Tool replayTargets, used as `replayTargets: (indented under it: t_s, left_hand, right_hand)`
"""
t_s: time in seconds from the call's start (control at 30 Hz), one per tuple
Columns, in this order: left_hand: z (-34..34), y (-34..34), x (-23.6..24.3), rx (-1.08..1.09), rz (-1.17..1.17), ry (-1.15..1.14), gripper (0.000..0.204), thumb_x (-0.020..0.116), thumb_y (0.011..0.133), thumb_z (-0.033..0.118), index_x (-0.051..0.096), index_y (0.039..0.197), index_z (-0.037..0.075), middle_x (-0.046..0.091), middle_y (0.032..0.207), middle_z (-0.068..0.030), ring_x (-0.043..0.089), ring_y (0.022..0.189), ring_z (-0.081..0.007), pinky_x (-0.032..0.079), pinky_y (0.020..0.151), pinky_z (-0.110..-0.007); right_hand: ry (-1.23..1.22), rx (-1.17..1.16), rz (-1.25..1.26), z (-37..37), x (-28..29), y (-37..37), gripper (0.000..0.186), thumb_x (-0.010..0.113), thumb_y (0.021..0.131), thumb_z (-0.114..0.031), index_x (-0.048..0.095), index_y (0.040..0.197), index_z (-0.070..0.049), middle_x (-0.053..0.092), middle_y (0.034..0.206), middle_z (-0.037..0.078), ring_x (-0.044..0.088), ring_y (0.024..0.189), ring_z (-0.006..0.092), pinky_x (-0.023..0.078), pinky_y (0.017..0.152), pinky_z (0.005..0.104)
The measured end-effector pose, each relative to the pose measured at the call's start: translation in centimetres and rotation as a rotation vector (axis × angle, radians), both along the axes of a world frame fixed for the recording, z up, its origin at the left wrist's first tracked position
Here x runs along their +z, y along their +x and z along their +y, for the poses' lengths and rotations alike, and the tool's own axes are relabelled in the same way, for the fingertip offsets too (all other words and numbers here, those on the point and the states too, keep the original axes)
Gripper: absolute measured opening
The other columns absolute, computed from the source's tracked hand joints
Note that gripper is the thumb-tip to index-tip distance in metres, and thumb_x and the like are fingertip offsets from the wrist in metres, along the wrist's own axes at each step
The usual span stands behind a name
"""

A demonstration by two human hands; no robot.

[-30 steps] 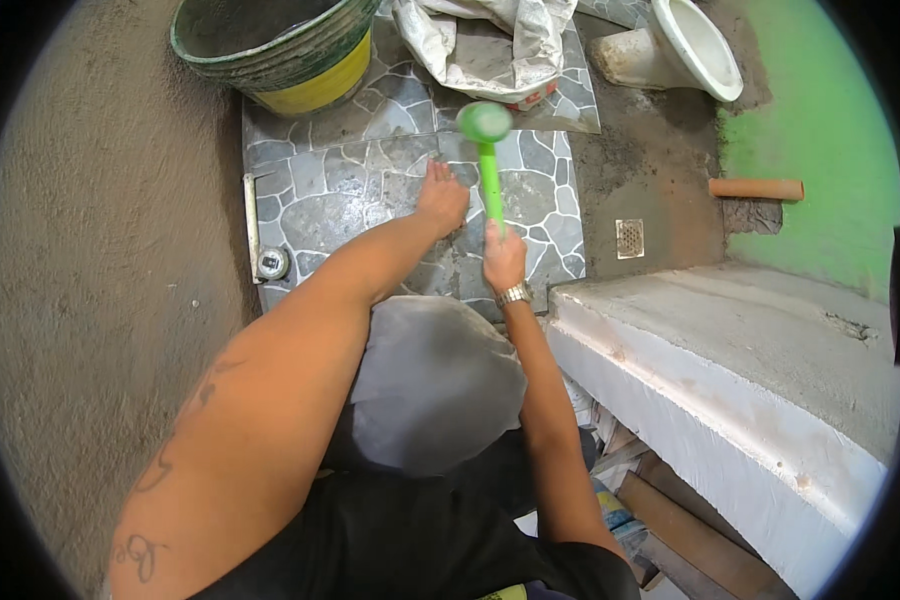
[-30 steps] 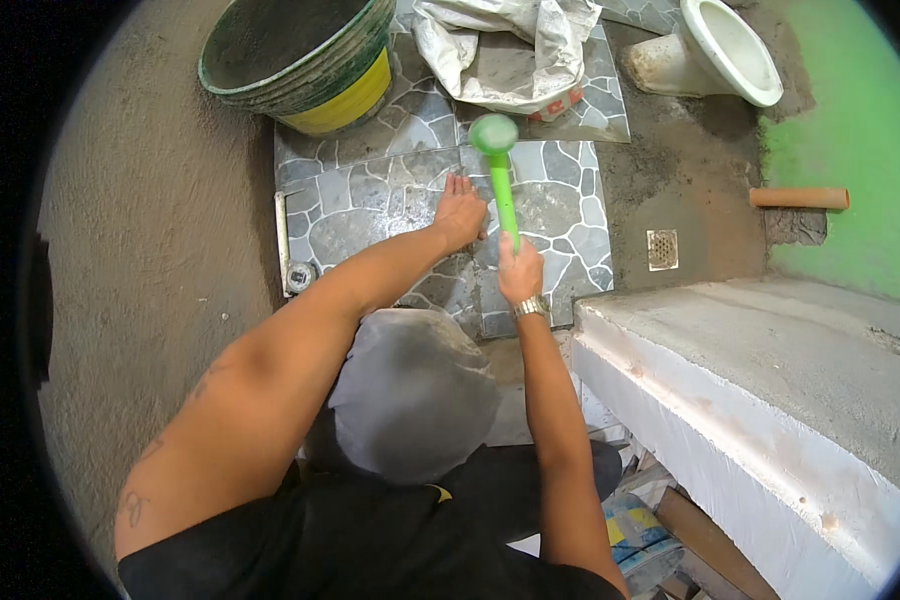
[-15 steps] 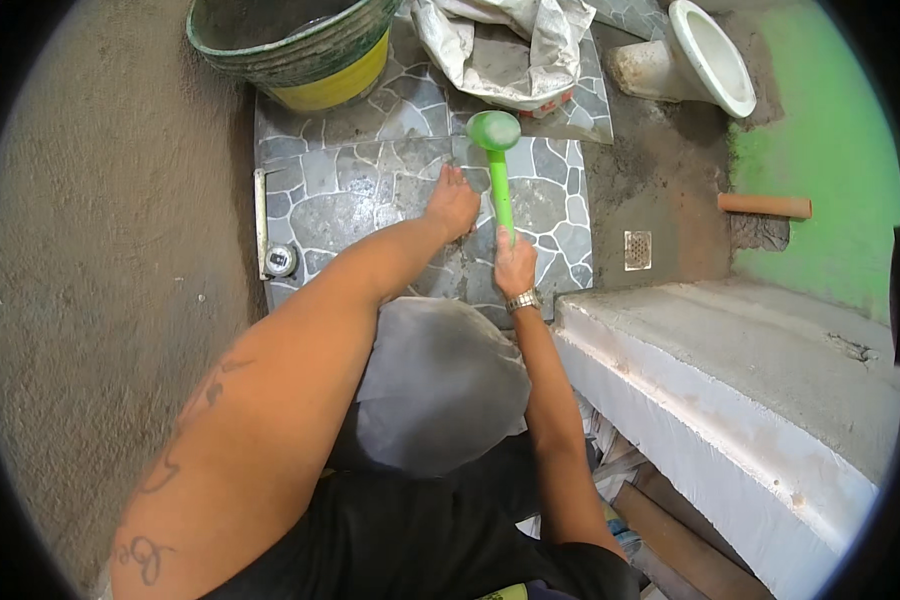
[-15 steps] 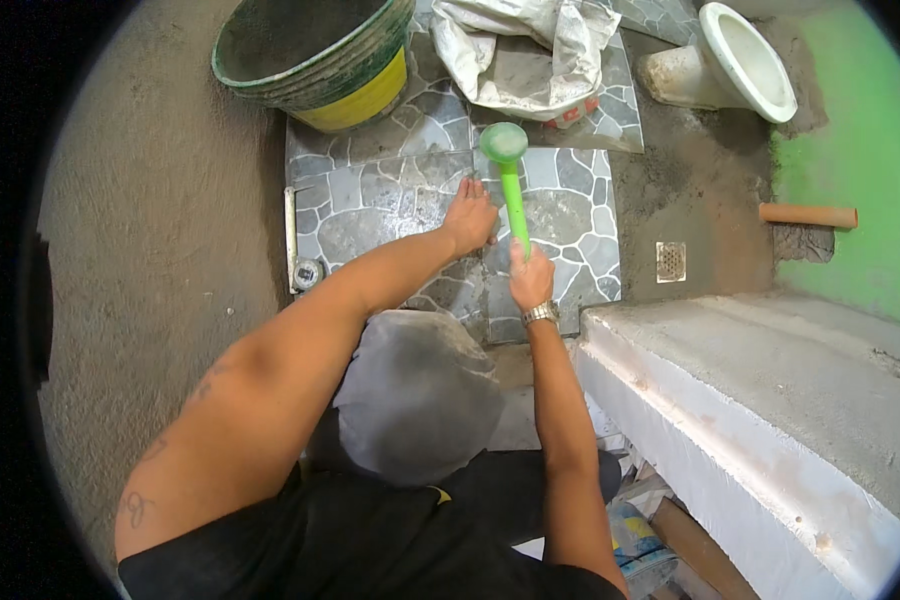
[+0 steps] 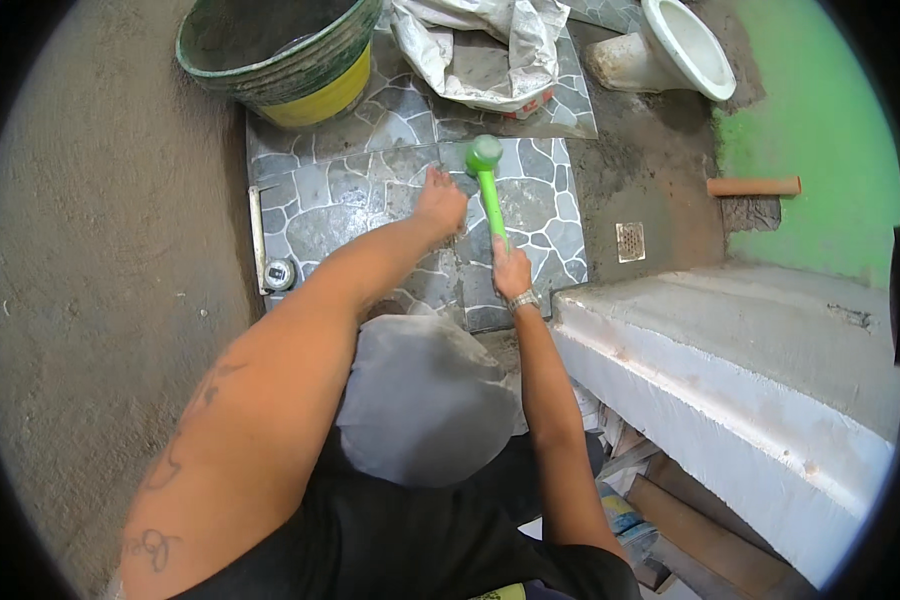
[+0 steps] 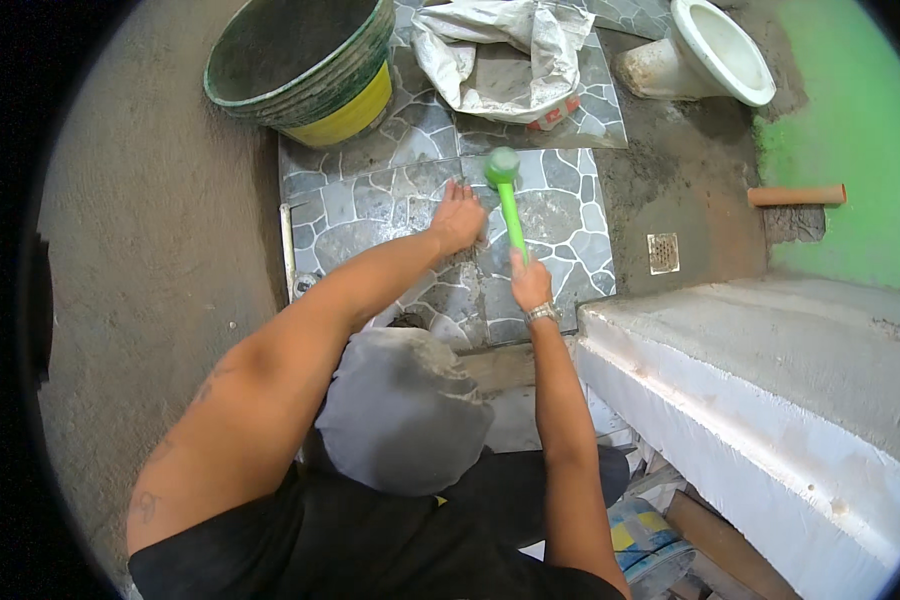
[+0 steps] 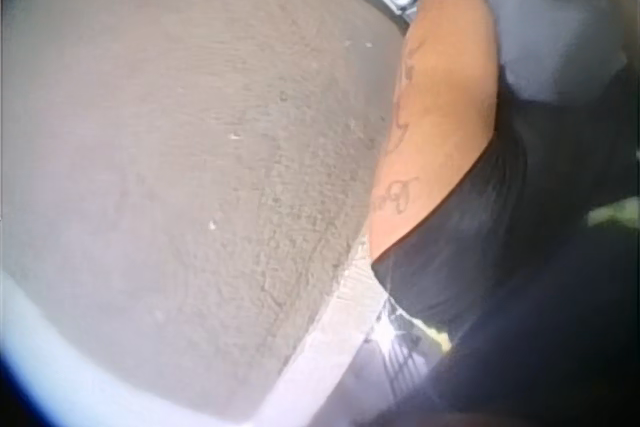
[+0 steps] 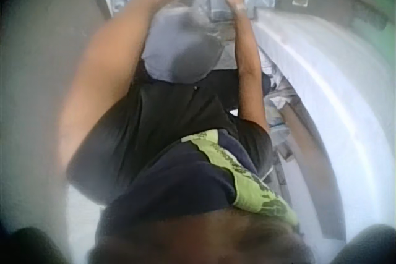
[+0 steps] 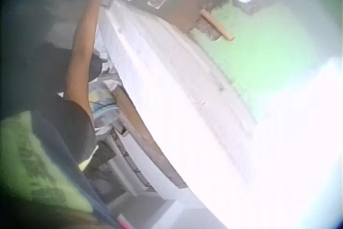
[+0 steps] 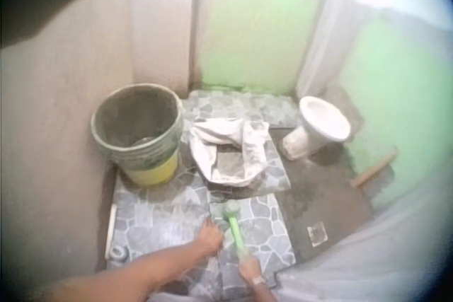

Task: Installing ceramic tiles on a floor using mortar and a rubber mallet.

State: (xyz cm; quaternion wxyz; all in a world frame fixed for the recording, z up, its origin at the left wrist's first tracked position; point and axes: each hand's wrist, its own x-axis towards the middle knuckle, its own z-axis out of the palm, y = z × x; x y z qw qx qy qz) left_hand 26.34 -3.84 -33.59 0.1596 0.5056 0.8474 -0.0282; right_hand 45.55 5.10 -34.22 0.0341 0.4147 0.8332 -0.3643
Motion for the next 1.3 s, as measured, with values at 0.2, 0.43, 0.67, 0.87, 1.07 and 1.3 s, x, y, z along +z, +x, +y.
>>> replayTargets:
  t_s: [0.2, 0.43, 0.67, 0.87, 1.07, 1.3]
  left_hand:
    - [-0.7, -10.5, -1.8, 0.469, -0.068, 0.333, 0.022, 0.070, 0.081, 0.031, 0.076, 0.089, 0.012, 0.073, 0.092, -0.0151, 0.068, 0.095, -0.0344, 0.040, 0.098, -0.054]
    - [4.6, -10.3, 0.5, 0.506, -0.212, 0.061, 0.050, 0.080, 0.077, 0.044, 0.071, 0.114, 0.012, 0.066, 0.126, -0.0144, 0.060, 0.121, -0.0302, 0.041, 0.100, -0.054]
    - [5.9, -12.4, 0.7, 0.582, -0.301, -0.111, 0.063, 0.084, 0.073, 0.043, 0.065, 0.125, 0.012, 0.063, 0.134, -0.0069, 0.059, 0.125, -0.0257, 0.040, 0.105, -0.053]
    - [5.8, -11.9, -0.1, 0.626, -0.283, -0.082, 0.064, 0.084, 0.070, 0.040, 0.066, 0.125, 0.013, 0.063, 0.134, -0.0072, 0.059, 0.125, -0.0259, 0.042, 0.104, -0.051]
    - [6.7, -12.3, 1.8, 0.629, -0.386, -0.096, 0.056, 0.079, 0.075, 0.030, 0.064, 0.127, 0.017, 0.063, 0.135, -0.0038, 0.057, 0.127, -0.0235, 0.039, 0.105, -0.048]
    - [6.2, -12.4, 0.6, 0.638, -0.347, -0.131, 0.055, 0.079, 0.074, 0.030, 0.065, 0.125, 0.014, 0.062, 0.135, -0.0061, 0.058, 0.126, -0.0250, 0.041, 0.104, -0.049]
  right_hand:
    - [-0.497, -0.224, 0.120, -3.9, 0.9, 2.3, 0.055, 0.048, 0.097, -0.051, 0.059, 0.074, -0.003, 0.059, 0.056, 0.009, 0.055, 0.041, 0.0187, 0.042, 0.040, 0.0355]
    - [-0.029, 0.030, 0.387, -1.8, 1.0, 6.9, 0.043, 0.051, 0.099, -0.040, 0.062, 0.084, -0.001, 0.053, 0.057, 0.016, 0.056, 0.054, 0.0307, 0.045, 0.054, 0.0428]
    - [-0.003, -0.172, 0.288, -3.0, 7.1, -0.6, 0.049, 0.050, 0.099, -0.042, 0.061, 0.080, 0.002, 0.059, 0.068, 0.024, 0.057, 0.061, 0.0392, 0.042, 0.059, 0.0493]
    - [0.026, -0.101, 0.180, -3.1, 1.4, -1.7, 0.057, 0.046, 0.099, -0.048, 0.063, 0.079, 0.003, 0.061, 0.076, 0.031, 0.060, 0.075, 0.0510, 0.043, 0.065, 0.0576]
    - [0.100, -0.009, 0.054, -2.4, -2.6, -0.1, 0.055, 0.046, 0.099, -0.047, 0.062, 0.083, 0.003, 0.062, 0.075, 0.029, 0.059, 0.072, 0.0506, 0.045, 0.064, 0.0564]
    - [0.144, -0.061, 0.307, -3.4, 1.3, -1.5, 0.055, 0.048, 0.098, -0.047, 0.063, 0.082, 0.004, 0.062, 0.077, 0.030, 0.059, 0.071, 0.0531, 0.045, 0.065, 0.0578]
